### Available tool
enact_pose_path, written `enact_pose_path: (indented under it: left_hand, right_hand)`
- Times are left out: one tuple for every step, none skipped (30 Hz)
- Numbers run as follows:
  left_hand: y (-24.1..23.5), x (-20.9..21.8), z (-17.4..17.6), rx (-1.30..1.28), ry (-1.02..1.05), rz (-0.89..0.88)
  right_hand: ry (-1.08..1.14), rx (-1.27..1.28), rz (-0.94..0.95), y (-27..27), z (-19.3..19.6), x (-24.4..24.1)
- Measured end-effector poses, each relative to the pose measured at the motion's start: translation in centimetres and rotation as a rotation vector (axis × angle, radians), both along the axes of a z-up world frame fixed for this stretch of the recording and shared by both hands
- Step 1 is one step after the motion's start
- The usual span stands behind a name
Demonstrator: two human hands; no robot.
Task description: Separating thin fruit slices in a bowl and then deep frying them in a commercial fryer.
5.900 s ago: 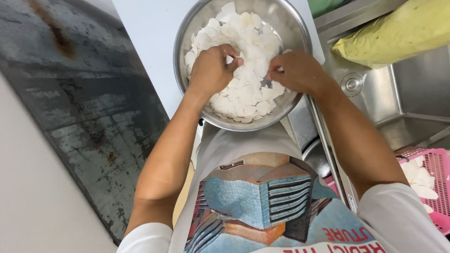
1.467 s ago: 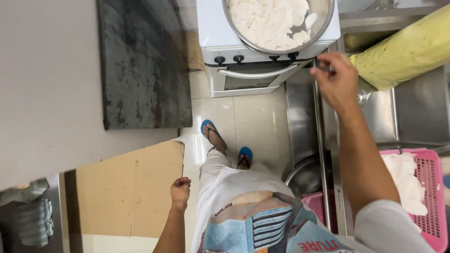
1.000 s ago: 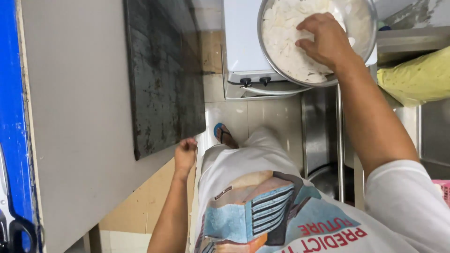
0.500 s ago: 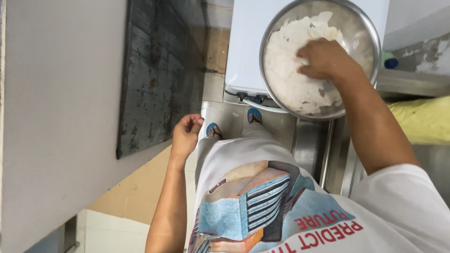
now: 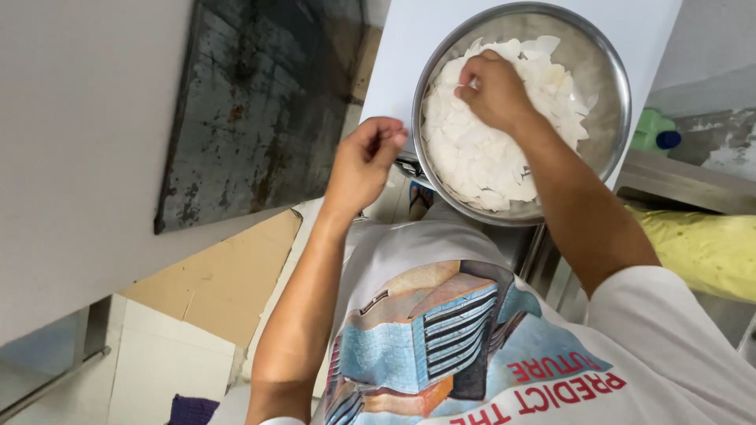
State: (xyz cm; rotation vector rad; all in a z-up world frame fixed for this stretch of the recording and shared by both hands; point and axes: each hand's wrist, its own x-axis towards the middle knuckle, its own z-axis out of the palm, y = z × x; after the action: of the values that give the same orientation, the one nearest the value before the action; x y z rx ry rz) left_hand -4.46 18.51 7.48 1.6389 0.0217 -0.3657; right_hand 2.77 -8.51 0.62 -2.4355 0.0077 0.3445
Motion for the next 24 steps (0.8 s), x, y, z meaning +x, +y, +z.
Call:
enact_pose_path:
  left_hand:
    - [-1.0,0.1,-0.3,-0.062,-0.005,0.010]
    - [-2.3,0.3,-0.3,-0.063,0.001,0.014]
    - [-3.6,0.4,-0.2,-0.170,0.119,0.049]
    - [-5.0,0.7,-0.2,-0.275,0.234,0.082]
    - [-6.0,1.0,0.1,-0.276,0.235,0.083]
    - [-6.9,1.2,0.4,-0.468,0.405,0.108]
    - [-7.8,1.3,0.6,-0.660,0.574,0.134]
    - [-7.8,1.4,0.0,-0.657,0.576,0.136]
    - [-7.9,1.4,-0.7,-0.700,0.580,0.180]
    - [-8.2,1.5,-1.4,-0.745,0.588,0.218]
    - [-8.0,1.2,-1.2,-0.745,0.593,0.215]
    - [-7.9,1.2,-1.0,-0.623,0.575,0.226]
    - [-7.6,1.1,-0.8,-0.501,0.555,0.235]
    - [-7.7,0.9,-1.7,-0.500,0.558,0.239]
    - [-7.7,0.6,-2.6,-0.524,0.507,0.240]
    - [-7.7,0.4,-3.6,-0.548,0.455,0.237]
    - [-7.6,0.4,-3.6,-0.550,0.458,0.237]
    - [-7.6,0.3,-3.6,-0.565,0.454,0.242]
    - [-7.6,0.2,-3.6,-0.581,0.450,0.248]
    - [-7.6,0.2,-3.7,-0.582,0.452,0.251]
    - [-7.6,0.2,-3.7,-0.598,0.449,0.256]
    - [-7.7,0.3,-3.8,-0.616,0.447,0.255]
    - [-7.6,0.5,-3.8,-0.618,0.449,0.253]
    - [-7.5,0.5,-3.8,-0.628,0.457,0.258]
  right_hand:
    - [0.064,0.078,-0.066,-0.3,1.6,-0.3]
    - [0.070,0.077,-0.062,-0.4,3.7,-1.2]
    - [0.085,0.266,-0.066,-0.5,5.8,-2.1]
    - [0.095,0.457,-0.073,-0.7,7.9,-3.0]
    - [0.096,0.456,-0.072,-0.6,9.2,-3.2]
    - [0.085,0.475,0.000,-0.4,10.5,-3.6]
    - [0.074,0.494,0.072,-0.1,11.7,-4.0]
    - [0.077,0.497,0.072,-1.1,9.5,-3.5]
    - [-0.090,0.280,0.152,-2.0,7.2,-2.9]
    - [-0.251,0.055,0.226,-3.1,5.0,-2.6]
    - [-0.247,0.054,0.221,-3.0,4.2,-3.1]
    - [-0.073,-0.064,0.309,-3.0,3.5,-3.4]
    - [0.102,-0.181,0.395,-2.8,2.8,-3.7]
    - [0.106,-0.179,0.399,-2.9,3.4,-4.6]
    - [0.123,-0.225,0.473,-3.0,4.0,-5.5]
    - [0.140,-0.274,0.543,-3.2,4.7,-6.4]
    - [0.143,-0.275,0.543,-4.4,4.2,-6.9]
    - [0.201,-0.341,0.541,-5.7,3.8,-7.4]
    - [0.259,-0.408,0.539,-6.9,3.4,-7.9]
    - [0.262,-0.408,0.543,-8.2,3.3,-7.7]
    - [0.228,-0.432,0.429,-9.5,3.3,-7.6]
    - [0.194,-0.457,0.308,-10.9,3.3,-7.4]
    - [0.197,-0.459,0.306,-12.0,2.2,-6.9]
    - [0.074,-0.433,0.295,-13.1,1.0,-6.5]
